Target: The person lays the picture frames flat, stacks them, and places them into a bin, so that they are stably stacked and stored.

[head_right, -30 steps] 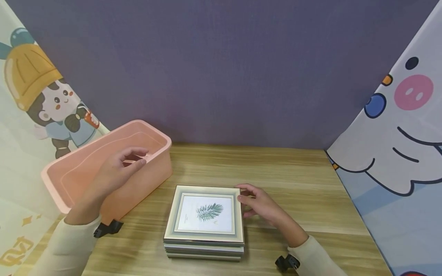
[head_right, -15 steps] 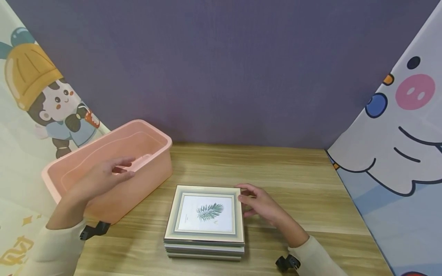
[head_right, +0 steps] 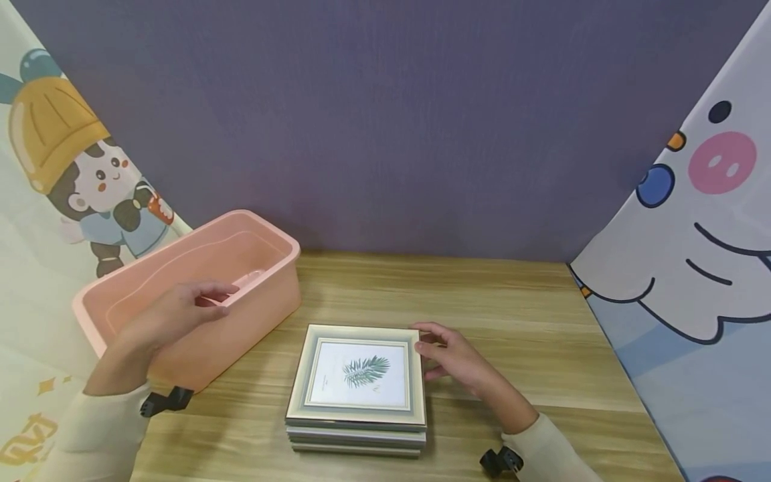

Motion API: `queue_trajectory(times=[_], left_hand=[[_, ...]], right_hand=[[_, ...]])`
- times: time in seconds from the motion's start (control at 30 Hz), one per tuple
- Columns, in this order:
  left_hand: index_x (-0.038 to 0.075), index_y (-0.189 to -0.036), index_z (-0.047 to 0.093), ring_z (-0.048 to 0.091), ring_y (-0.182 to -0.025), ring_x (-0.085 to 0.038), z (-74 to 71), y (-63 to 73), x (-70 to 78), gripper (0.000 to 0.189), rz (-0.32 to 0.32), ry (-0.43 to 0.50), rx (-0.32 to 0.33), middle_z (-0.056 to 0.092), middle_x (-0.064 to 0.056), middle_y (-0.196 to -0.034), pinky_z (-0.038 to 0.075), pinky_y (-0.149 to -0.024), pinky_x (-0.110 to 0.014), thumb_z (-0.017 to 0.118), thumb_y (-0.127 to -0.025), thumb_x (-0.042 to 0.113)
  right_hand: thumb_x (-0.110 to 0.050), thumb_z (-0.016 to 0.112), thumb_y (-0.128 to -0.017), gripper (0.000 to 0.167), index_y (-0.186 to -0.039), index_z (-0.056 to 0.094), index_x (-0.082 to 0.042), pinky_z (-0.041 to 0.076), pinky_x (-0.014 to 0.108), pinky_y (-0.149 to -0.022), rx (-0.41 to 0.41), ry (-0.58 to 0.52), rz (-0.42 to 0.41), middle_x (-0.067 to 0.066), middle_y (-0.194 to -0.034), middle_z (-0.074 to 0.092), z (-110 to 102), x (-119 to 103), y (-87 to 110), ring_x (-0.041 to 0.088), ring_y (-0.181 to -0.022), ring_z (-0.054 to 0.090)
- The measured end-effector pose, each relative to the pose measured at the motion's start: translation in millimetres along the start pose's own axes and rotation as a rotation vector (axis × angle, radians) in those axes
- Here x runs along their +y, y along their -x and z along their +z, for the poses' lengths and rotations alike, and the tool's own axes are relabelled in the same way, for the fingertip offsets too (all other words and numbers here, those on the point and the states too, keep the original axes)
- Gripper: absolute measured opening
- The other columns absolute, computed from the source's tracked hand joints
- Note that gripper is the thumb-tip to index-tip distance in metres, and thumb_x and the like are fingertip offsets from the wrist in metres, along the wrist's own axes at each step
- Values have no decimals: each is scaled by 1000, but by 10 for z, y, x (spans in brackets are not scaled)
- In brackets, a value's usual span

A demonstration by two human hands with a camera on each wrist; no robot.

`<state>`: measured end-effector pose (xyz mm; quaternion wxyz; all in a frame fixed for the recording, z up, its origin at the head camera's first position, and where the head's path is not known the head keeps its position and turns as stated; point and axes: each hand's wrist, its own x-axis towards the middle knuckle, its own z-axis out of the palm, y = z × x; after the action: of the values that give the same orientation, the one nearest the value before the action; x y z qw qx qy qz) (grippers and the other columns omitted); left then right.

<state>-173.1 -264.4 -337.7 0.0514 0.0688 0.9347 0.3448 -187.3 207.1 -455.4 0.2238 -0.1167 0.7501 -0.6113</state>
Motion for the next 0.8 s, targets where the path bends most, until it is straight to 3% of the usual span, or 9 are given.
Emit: queue_trajectory(times=[0.17, 0.47, 0.8], left_hand=[[6, -135, 64, 62, -104, -26, 3, -15, -1, 39, -28, 8, -18, 69, -16, -119, 52, -81, -30, 67, -97, 12], [3, -134, 64, 65, -105, -28, 22, -26, -18, 38, 14, -11, 6, 70, -18, -118, 54, -81, -29, 65, -97, 7], [6, -134, 64, 64, -108, -31, 37, -32, 47, 37, 5, -14, -13, 67, -19, -125, 55, -84, -34, 65, -97, 8]], right_hand=[[-27, 62, -103, 57, -151, 43, -3, 63, 40, -78, -2, -2, 6, 27, -135, 47, -5, 1, -4, 22, -108, 62], [-27, 62, -103, 57, -151, 43, -3, 63, 40, -78, -5, -11, 6, 27, -135, 47, -7, 0, -4, 22, -108, 62], [-26, 62, -103, 56, -150, 44, -3, 63, 39, -76, -14, -28, 1, 26, -134, 49, 0, -4, 3, 22, -109, 64]])
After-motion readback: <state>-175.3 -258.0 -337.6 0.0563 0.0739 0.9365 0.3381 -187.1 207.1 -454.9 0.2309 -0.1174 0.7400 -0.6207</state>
